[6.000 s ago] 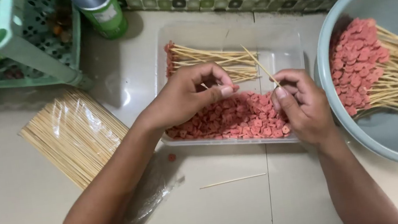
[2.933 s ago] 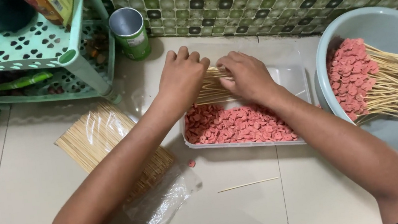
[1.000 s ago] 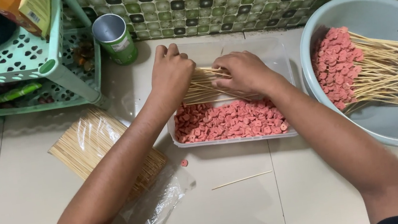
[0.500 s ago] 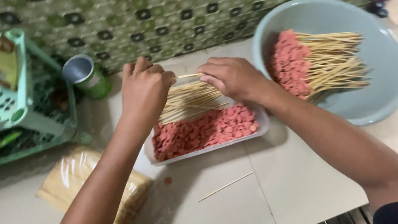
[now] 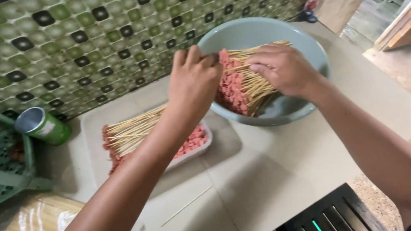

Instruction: Skewering small pink food pieces onto wooden sticks and placing the finished skewers into a large bowl.

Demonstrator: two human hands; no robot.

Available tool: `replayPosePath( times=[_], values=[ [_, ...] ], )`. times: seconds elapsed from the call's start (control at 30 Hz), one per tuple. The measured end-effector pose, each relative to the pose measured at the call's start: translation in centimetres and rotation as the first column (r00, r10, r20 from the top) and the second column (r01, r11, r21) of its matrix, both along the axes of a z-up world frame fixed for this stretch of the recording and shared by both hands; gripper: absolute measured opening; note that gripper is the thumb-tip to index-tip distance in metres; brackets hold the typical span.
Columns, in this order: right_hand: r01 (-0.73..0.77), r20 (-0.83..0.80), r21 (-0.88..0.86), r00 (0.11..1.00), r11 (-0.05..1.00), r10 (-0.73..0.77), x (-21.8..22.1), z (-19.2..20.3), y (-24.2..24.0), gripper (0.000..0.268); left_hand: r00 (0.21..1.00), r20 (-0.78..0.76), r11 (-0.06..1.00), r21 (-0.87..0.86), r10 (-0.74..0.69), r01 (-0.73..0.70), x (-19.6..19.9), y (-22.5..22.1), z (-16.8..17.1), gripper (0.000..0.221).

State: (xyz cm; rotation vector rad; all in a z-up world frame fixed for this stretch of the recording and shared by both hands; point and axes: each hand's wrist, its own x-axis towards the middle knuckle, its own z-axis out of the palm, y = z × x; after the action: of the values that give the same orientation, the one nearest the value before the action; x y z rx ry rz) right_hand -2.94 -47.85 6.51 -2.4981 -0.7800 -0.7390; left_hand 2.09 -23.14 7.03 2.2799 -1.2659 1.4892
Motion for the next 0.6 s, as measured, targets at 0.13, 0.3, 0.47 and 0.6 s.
replayPosePath(
  times=[0.13,0.3,0.47,0.6],
  values=[
    [0.1,-0.072,-0.018,0.992,0.995,-0.101,-1.9,0.1,-4.7,0.017,0.997,-0.076,0.997,0.06,-0.035,0.04,0.5,-5.9,-1.5,0.002],
    [0.159,-0.387,0.041,0.913,0.986,-0.131,-0.5,-2.3,-10.7,0.014,0.831,-0.554,0.982,0.175,0.041,0.069,0.3,-8.4,-1.4,0.058],
    [0.189,-0.621,-0.016,0.768,0.982,-0.158,2.2,-2.0,-11.9,0.018,0.619,-0.785,0.989,0.087,-0.007,0.122,2.9,-6.6,-2.3,0.047],
    [0.149,-0.76,-0.102,0.626,0.984,-0.174,4.0,-1.3,-11.3,0.026,0.453,-0.891,0.981,0.071,-0.02,0.183,4.0,-5.9,-4.7,0.042]
  ],
)
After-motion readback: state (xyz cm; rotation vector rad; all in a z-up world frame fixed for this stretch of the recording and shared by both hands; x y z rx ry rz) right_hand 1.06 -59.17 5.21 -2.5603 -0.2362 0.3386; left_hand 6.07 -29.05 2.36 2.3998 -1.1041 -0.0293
